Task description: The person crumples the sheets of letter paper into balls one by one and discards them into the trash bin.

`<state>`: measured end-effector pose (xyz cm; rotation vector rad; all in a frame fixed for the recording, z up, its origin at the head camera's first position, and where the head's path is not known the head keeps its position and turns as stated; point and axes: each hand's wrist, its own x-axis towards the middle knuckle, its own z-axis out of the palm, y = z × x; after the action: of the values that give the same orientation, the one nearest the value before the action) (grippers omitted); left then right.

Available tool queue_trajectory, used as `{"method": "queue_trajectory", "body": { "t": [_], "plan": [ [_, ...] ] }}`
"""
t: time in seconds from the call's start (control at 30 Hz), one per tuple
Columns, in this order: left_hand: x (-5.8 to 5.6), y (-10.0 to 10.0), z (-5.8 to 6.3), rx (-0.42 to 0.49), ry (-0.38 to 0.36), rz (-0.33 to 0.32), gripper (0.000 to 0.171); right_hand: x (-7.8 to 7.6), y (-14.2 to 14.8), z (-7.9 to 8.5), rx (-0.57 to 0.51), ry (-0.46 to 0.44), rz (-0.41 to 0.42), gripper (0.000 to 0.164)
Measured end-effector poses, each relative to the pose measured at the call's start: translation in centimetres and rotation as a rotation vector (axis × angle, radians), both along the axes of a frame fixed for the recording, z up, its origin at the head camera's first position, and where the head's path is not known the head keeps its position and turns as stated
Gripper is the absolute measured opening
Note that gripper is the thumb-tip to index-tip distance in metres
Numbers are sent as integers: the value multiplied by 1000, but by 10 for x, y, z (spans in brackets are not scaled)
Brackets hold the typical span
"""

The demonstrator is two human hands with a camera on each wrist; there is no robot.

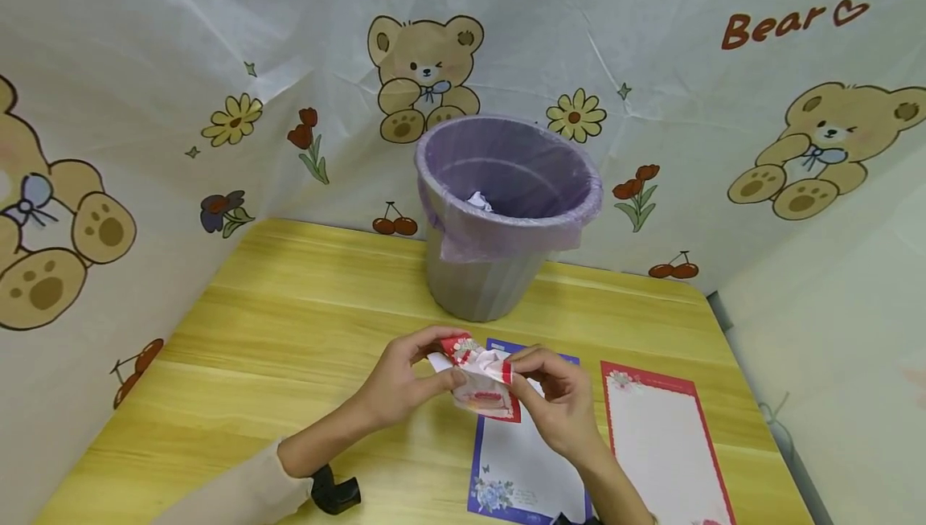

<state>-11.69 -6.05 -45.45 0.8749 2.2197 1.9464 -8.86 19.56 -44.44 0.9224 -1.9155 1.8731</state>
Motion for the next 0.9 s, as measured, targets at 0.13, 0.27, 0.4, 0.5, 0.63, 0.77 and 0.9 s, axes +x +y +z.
{"method": "queue_trajectory", "body": {
  "t": [0.13, 0.27, 0.4, 0.5, 0.63, 0.77, 0.9],
  "plan": [
    [3, 3, -3, 78, 73, 18, 31, -2, -2, 0, 16, 38, 11, 29],
    [7, 15, 1, 96, 136, 27, 15, -3, -2, 0, 22, 54, 0, 29],
    [7, 21, 4, 86, 149, 27, 15, -2, 1, 2, 16, 60, -4, 28],
    [7, 17, 1, 78, 182, 42, 13, 0, 1, 0, 21, 34, 20, 24],
    [7, 14, 0, 81, 205, 31, 12, 1, 2, -1, 19, 10, 53, 21],
    [5, 12, 3, 108, 179, 25, 12, 1, 3, 1, 21, 21, 59, 26],
    [3, 12, 4, 139, 131, 71, 14, 1, 4, 2, 17, 20, 58, 31]
  ]
}}
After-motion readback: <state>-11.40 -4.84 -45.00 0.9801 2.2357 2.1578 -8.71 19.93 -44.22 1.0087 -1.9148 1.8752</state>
